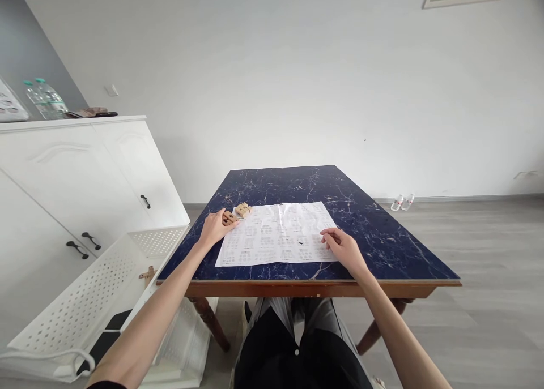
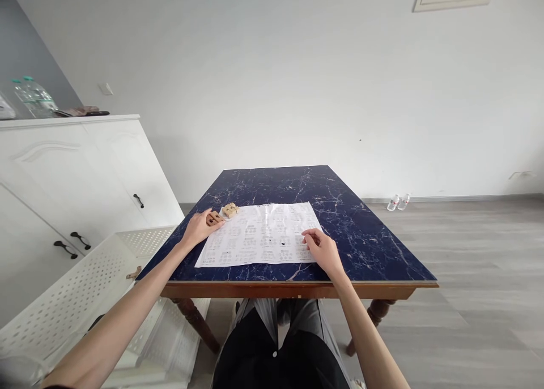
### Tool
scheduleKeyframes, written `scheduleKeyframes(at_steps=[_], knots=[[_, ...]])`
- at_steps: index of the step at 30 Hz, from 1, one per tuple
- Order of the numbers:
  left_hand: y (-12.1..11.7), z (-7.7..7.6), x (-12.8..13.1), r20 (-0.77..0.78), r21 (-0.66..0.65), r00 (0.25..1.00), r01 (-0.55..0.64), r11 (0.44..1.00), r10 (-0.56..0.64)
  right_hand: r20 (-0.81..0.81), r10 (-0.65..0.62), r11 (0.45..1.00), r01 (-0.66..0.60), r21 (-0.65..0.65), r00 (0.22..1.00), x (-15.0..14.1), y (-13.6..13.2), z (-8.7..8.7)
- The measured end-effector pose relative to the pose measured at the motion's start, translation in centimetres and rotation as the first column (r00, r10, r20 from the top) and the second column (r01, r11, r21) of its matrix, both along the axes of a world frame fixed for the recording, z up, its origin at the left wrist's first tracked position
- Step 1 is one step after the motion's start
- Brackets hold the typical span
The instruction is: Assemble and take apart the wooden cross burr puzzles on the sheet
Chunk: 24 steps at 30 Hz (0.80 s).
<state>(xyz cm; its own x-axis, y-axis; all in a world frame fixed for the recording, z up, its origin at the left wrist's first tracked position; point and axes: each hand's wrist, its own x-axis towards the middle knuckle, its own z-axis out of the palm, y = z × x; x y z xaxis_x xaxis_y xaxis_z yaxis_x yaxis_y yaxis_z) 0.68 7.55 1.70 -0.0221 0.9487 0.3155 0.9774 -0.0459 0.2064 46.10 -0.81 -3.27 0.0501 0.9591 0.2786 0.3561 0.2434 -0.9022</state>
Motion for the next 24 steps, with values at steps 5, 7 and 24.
scheduleKeyframes(at_steps=[5, 7, 24], knots=[[-2.1, 1.6, 0.4, 0.053, 0.04, 0.998, 0.025, 0.999, -0.027, -0.013, 0.003, 1.0, -0.003, 0.0, 1.0, 0.0, 0.0, 0.0], [-3.0, 2.1, 1.8, 0.082, 0.038, 0.992, 0.089, 0.995, -0.092, -0.018, 0.0, 1.0, 0.0, 0.001, 1.0, 0.0, 0.0, 0.0], [-8.1, -1.2, 17.9, 0.28, -0.096, 0.769, 0.619, 0.78, -0.575, -0.004, -0.002, 1.0, 0.002, -0.005, 1.0, 0.3, 0.0, -0.2]])
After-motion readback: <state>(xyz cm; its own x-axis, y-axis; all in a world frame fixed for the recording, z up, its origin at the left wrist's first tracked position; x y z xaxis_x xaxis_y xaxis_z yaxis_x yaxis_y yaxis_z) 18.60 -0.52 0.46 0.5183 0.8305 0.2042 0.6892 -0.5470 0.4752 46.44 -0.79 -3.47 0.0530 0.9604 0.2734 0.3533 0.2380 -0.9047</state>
